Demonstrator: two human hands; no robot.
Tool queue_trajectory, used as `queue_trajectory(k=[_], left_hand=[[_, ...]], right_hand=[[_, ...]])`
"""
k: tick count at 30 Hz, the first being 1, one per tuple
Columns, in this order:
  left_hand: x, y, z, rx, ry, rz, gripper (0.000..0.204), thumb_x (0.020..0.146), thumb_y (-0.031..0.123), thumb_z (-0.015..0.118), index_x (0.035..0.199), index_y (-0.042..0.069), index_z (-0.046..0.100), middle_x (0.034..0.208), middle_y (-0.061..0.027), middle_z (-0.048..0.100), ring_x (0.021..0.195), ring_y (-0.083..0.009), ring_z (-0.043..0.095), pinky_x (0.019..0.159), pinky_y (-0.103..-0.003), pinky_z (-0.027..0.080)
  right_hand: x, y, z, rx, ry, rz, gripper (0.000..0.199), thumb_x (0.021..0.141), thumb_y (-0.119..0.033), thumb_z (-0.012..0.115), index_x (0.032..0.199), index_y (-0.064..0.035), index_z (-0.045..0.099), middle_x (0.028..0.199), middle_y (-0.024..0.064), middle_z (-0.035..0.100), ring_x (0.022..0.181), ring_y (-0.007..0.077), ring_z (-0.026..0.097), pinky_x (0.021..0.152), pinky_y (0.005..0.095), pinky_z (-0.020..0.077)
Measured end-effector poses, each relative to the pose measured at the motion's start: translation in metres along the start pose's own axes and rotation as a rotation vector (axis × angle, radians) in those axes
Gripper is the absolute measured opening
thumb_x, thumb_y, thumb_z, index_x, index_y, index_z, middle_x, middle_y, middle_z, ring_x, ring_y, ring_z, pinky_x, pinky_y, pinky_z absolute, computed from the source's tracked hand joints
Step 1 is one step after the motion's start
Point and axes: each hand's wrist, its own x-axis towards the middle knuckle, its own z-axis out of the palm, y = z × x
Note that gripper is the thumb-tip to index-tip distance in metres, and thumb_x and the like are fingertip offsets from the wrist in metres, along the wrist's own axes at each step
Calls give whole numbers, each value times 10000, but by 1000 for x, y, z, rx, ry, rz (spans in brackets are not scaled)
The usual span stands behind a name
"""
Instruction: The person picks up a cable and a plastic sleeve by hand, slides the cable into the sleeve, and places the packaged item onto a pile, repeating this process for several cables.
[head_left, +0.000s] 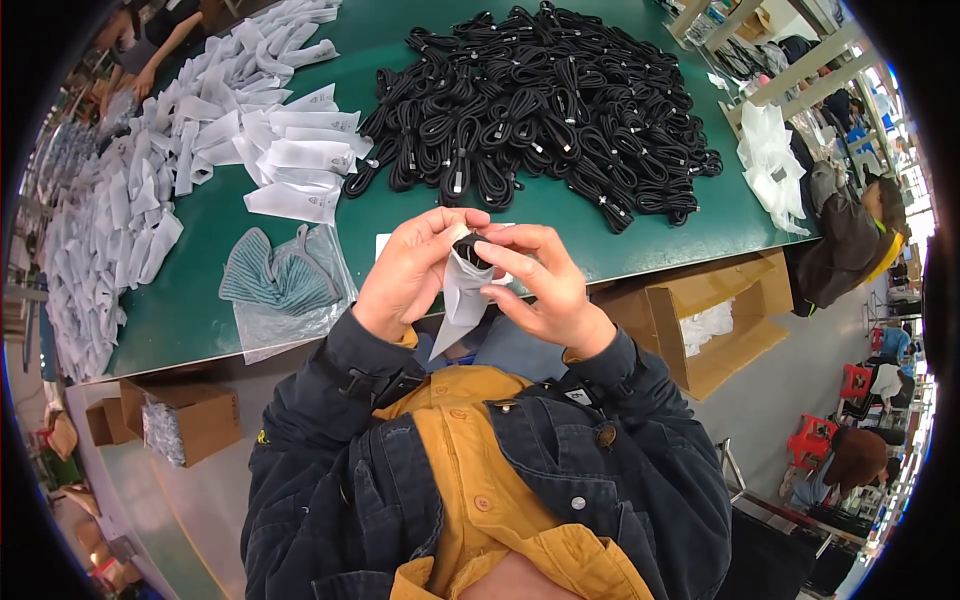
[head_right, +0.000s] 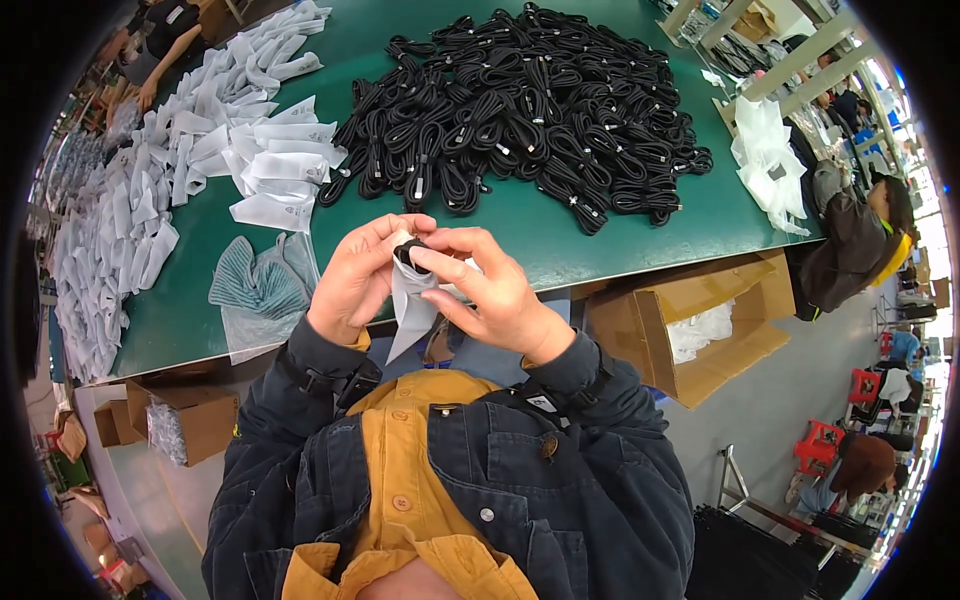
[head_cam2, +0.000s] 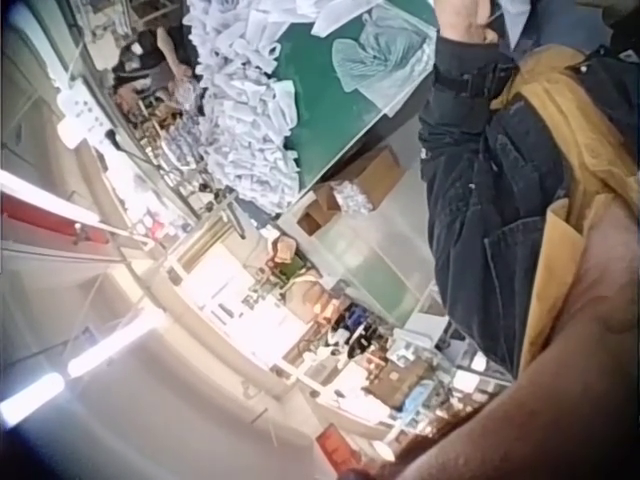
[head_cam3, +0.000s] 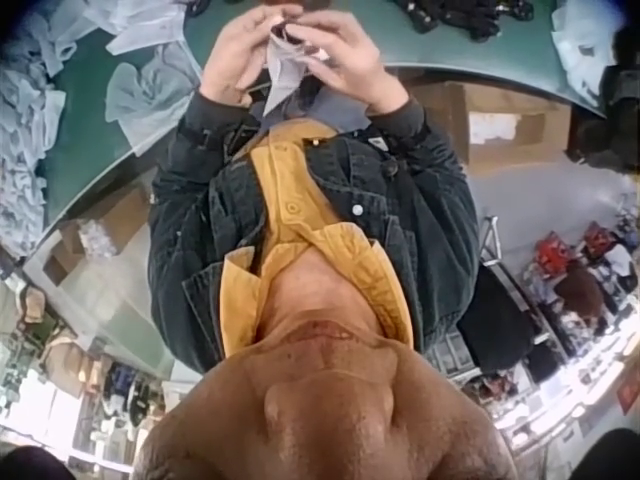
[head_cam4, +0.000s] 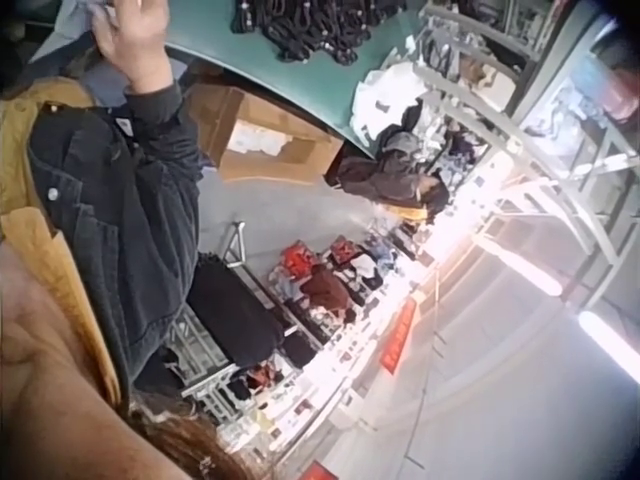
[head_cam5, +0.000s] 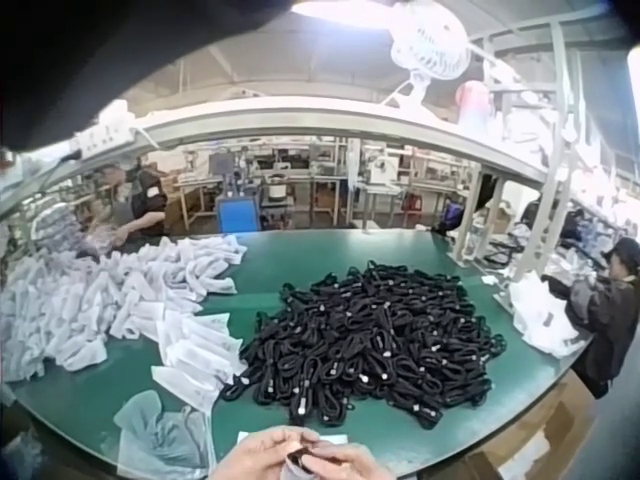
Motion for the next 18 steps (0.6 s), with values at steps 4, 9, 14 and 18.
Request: queue_trajectory(k=[4,9,14,18], left_hand=[[1,-7,-5,-103,5,-16,255,1007,158,540,1154,-48,576,1172,-116,610,1019,-168,635,933,-311,512],[0,-6,1,-58,20,14,274,1008,157,534,1179,-54,566,1147,-127,625,1024,-172,632,936,-315,507],[-1,-14,-2,17,32,34,289,1005,158,539,1191,-63,557,1172,-118,614,1058,-168,616,946,-311,496],[-2,-16,2,-68,-29,-5,298,1018,183,519,1251,-2,541,1132,-66,623,1032,-136,594,954,-301,461]], right_hand=[[-1,2,1,-106,-55,-71,515,725,87,746,1214,-49,663,1197,157,558,960,273,628,793,337,575],[-5,0,4,-227,-50,-156,410,707,83,761,1096,-35,705,1152,152,570,926,274,621,754,346,566],[4,-15,4,-227,21,-8,286,700,76,763,963,-8,688,1096,145,584,871,281,607,723,367,544],[16,-16,-5,-241,35,-105,229,705,75,749,887,-4,635,1073,140,583,837,277,584,688,358,512]])
